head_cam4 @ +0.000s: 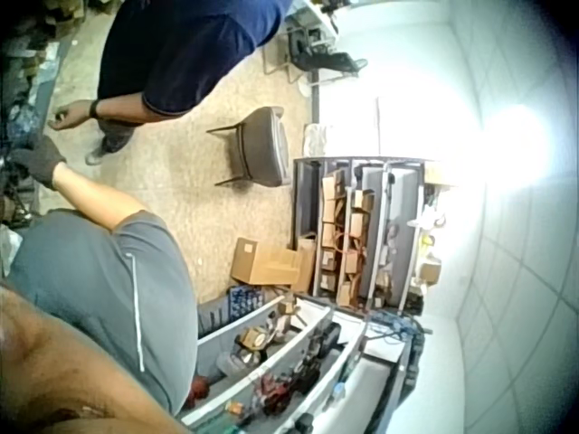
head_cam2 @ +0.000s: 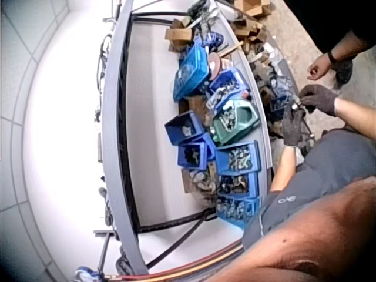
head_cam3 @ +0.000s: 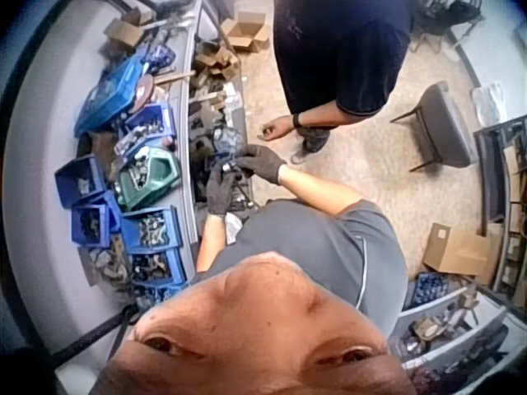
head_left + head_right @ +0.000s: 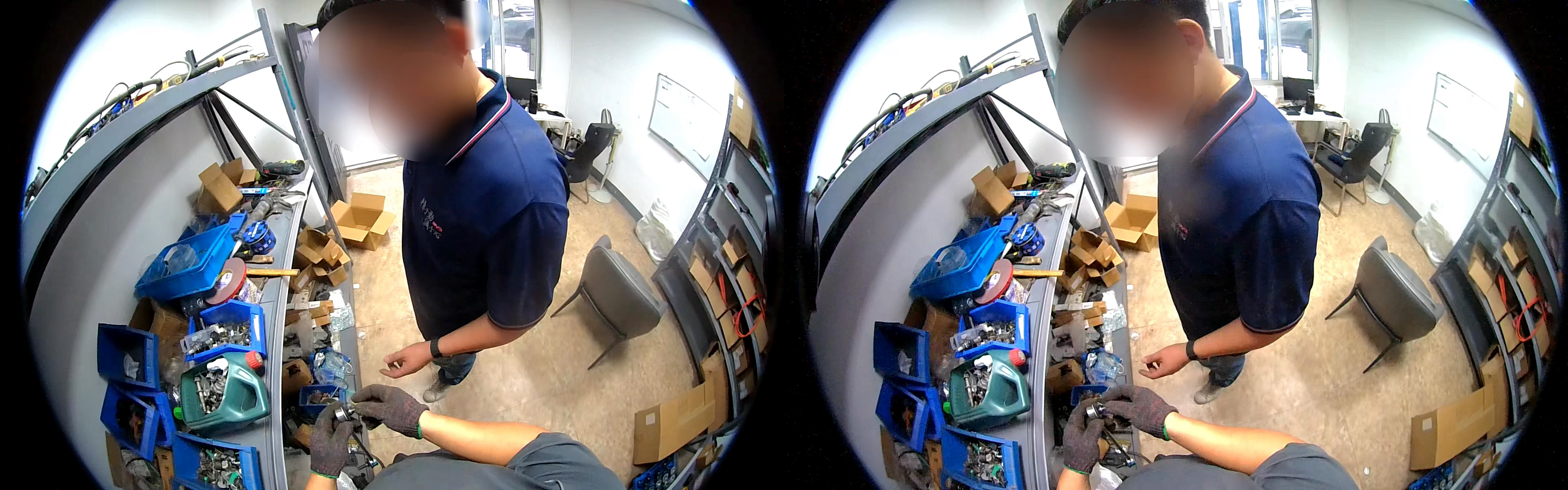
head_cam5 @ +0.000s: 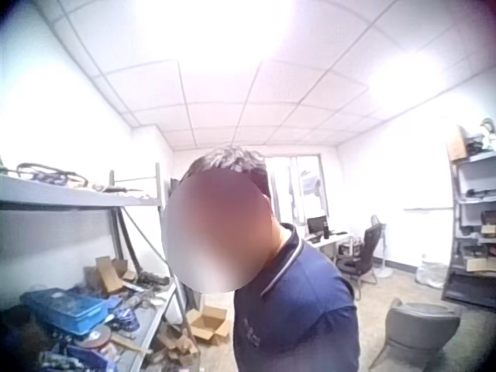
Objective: The person searches through blue bins of hardware to find a specific bolt, then assembles it with a nut and a rubber bushing. The person walks to a car lift and hands the assembled part to a coworker.
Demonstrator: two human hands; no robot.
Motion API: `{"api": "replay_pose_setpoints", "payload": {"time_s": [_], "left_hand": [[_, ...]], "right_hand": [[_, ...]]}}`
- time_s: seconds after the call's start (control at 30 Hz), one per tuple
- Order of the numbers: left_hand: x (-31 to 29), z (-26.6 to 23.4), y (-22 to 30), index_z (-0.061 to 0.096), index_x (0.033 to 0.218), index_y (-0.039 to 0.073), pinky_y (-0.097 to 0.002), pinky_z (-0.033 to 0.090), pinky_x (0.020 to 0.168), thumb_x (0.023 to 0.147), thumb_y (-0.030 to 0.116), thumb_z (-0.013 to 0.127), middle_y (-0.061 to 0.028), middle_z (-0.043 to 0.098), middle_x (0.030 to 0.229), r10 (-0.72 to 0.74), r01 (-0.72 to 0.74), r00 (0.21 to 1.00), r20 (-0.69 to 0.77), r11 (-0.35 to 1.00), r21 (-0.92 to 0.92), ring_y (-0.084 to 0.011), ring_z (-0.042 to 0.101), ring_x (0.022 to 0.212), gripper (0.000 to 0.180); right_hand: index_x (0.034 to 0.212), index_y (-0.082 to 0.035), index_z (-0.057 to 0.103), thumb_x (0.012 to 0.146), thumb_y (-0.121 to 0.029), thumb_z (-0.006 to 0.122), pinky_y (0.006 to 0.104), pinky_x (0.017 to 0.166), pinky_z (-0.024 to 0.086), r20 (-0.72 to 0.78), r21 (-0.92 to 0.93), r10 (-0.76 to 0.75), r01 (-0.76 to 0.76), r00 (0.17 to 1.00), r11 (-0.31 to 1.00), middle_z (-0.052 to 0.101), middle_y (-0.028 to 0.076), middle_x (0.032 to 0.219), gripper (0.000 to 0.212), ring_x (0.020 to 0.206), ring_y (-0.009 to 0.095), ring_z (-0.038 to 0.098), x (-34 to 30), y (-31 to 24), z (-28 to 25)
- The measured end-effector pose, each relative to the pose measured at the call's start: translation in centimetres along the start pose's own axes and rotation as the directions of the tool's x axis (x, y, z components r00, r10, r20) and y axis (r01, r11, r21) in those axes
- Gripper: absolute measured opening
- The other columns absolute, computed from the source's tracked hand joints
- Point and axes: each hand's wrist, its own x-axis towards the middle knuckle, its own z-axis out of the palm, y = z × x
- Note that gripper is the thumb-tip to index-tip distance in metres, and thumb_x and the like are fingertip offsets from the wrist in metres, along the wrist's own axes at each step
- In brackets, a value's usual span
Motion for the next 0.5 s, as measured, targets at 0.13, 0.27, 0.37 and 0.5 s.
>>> {"api": "replay_pose_setpoints", "payload": {"time_s": [0.13,0.27,0.37,0.5], "left_hand": [[-0.9,0.2,0.8,0.056,0.138,-0.005,-0.038,0.059,0.09,0.094,0.002,0.061,-0.0167,0.068,0.118,-0.014,0.012,1.0,-0.028,0.998,-0.062,-0.0225,0.07,0.101,0.045],[-1.3,0.3,0.7,0.057,0.137,-0.005,-0.0367,0.059,0.089,0.092,0.001,0.06,-0.0153,0.069,0.115,-0.035,0.028,0.997,-0.064,0.993,-0.113,-0.0216,0.071,0.098,0.046],[-1.5,0.0,-0.2,0.057,0.137,-0.004,-0.0357,0.059,0.088,0.091,0.0,0.06,-0.0136,0.07,0.111,-0.039,0.04,0.997,-0.064,0.999,0.011,-0.021,0.072,0.096,0.046],[-1.3,0.3,-1.0,0.058,0.136,-0.004,-0.0347,0.058,0.088,0.091,0.003,0.062,-0.0126,0.071,0.107,-0.111,0.108,0.992,-0.055,0.992,-0.06,-0.0206,0.072,0.096,0.045]], "right_hand": [[0.134,0.001,0.064,0.101,-0.026,0.072,0.0297,0.076,0.06,0.0,0.057,0.032,-0.032,0.999,0.998,0.072,0.008,0.105,0.043,0.082,0.013,0.068,-0.4,-0.5,0.5],[0.13,-0.001,0.069,0.1,-0.026,0.073,0.0292,0.078,0.058,0.051,0.064,0.122,-0.125,0.991,0.99,0.073,0.007,0.107,0.039,0.087,0.011,0.067,-0.4,-0.4,0.4],[0.128,-0.002,0.071,0.1,-0.025,0.073,0.0294,0.076,0.057,0.078,0.07,0.17,-0.176,0.982,0.982,0.073,0.006,0.105,0.037,0.086,0.011,0.066,-0.5,-0.5,0.5],[0.128,-0.003,0.07,0.1,-0.026,0.072,0.0298,0.073,0.057,0.09,0.093,0.121,-0.13,0.989,0.987,0.072,0.005,0.099,0.036,0.082,0.011,0.065,-1.1,-0.8,0.5]]}}
